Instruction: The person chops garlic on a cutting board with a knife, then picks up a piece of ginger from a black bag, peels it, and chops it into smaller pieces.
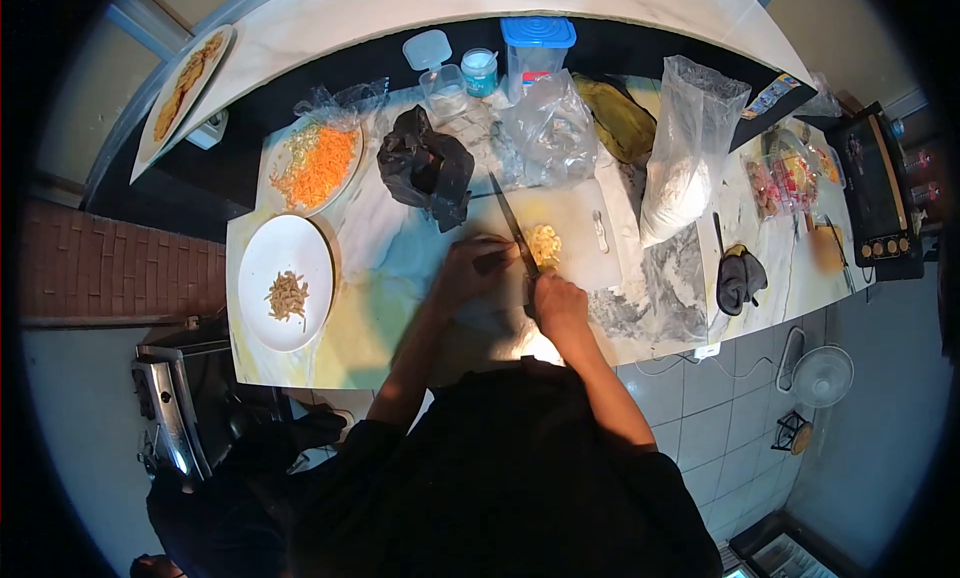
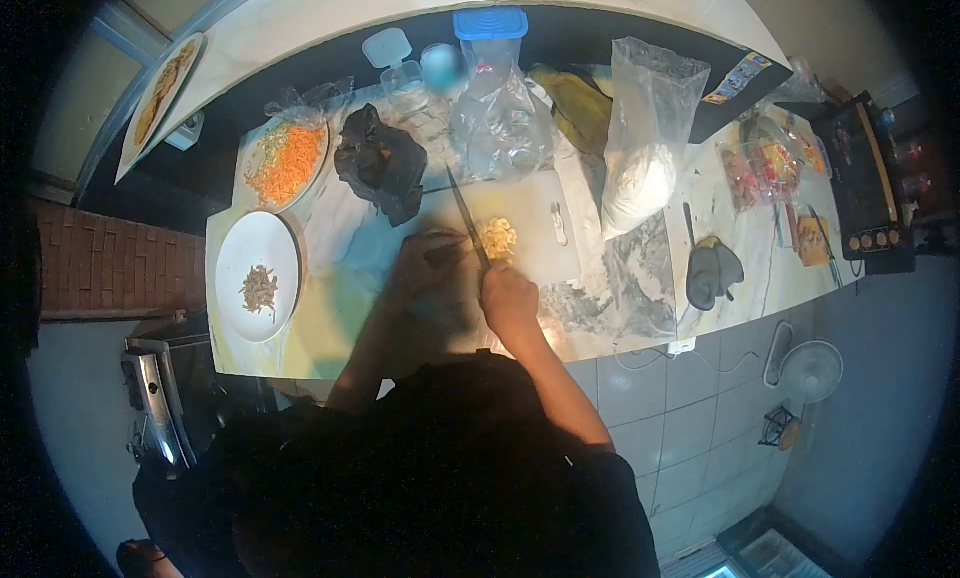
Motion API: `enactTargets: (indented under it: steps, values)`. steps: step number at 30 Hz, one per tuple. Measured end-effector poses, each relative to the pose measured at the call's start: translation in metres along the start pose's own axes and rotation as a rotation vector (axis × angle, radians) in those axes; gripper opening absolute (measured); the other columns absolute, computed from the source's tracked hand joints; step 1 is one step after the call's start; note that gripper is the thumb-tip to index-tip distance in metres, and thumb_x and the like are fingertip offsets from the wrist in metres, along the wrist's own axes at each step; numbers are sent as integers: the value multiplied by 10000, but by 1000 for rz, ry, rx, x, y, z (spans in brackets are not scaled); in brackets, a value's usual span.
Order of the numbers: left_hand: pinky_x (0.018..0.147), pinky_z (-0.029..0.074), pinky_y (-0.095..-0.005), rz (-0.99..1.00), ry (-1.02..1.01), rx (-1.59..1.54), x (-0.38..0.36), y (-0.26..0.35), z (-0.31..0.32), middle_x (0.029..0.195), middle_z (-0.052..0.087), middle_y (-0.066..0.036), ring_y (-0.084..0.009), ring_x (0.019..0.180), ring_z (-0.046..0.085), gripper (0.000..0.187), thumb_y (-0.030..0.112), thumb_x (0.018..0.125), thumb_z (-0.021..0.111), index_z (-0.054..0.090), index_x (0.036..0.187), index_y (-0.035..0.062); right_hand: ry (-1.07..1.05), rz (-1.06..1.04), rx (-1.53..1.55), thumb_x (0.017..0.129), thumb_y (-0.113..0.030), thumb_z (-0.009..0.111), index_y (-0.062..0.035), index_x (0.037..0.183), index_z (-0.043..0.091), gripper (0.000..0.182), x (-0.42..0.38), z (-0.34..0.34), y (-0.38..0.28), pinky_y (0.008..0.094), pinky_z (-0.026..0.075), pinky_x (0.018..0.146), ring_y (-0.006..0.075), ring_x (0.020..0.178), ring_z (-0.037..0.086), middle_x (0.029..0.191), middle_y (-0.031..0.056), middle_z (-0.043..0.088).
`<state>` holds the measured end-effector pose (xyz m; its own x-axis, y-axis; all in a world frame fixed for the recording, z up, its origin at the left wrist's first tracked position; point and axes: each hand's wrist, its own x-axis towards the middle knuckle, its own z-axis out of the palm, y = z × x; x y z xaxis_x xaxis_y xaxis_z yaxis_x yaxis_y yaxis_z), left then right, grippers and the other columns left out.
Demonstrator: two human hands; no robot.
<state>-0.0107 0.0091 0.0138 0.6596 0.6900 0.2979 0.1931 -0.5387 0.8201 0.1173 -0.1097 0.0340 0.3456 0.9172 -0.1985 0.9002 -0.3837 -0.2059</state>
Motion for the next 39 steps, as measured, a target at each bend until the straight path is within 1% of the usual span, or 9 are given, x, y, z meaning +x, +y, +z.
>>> enactTargets:
  steps: [6,8,11,14,20,27,30,35,39]
  values:
    - [789,512,-295,-44,-16,-73,-5,-15,4,958,659,-118,-235,886,649,238,30,736,691,667,972,14,-16,-75,14,771,-53,561,-31,783,621,65,1,-32,-6,384,535,620,301,747,661,832,156,635]
    - [794,510,-295,-12,6,-69,-6,-18,5,971,659,-122,-226,900,648,248,-6,733,682,661,980,1,-83,-40,26,783,-77,559,-35,801,617,74,3,-36,-8,387,534,643,303,769,658,843,150,636]
    - [791,511,-295,11,19,-185,-8,-21,7,987,657,-125,-214,905,646,248,-6,737,686,657,983,-10,-51,-79,1,793,-88,555,-36,830,612,85,1,-29,-7,389,534,662,303,780,657,858,146,635]
    - [791,512,-283,-38,16,-223,-10,-26,12,994,657,-120,-200,908,644,240,-4,748,684,655,986,-12,-101,-56,-18,802,-90,549,-33,866,607,103,0,-36,-10,395,533,675,304,794,656,872,144,635]
    - [795,513,-266,-37,4,-184,-5,-5,1,998,658,-105,-180,904,640,228,-4,756,679,659,983,-6,-101,-46,-31,767,-116,622,-21,886,609,153,0,-26,-10,387,534,682,299,813,657,892,157,636]
    - [785,519,-283,-27,10,-186,-4,-7,3,978,664,-100,-192,888,647,226,8,753,684,664,979,8,-118,-18,-23,782,-116,611,2,906,599,172,0,-14,-13,372,537,674,282,798,667,872,156,655]
    - [768,520,-290,8,28,-117,-4,-10,7,959,666,-103,-212,869,653,222,20,745,693,671,965,18,-28,-4,-34,782,-101,596,19,898,576,168,0,11,-10,351,541,627,270,725,675,772,140,662]
    - [746,521,-302,-9,26,-103,-3,-10,5,939,665,-108,-224,845,654,221,33,733,703,677,953,30,183,-17,-93,774,-85,567,-17,812,527,87,-5,30,-13,328,534,538,254,604,667,605,102,635]
    - [740,520,-302,4,26,-71,-2,-8,5,934,664,-111,-229,840,655,214,34,736,698,674,949,24,175,-11,-68,770,-84,570,-30,793,518,78,-6,24,-11,322,531,529,248,602,667,613,108,635]
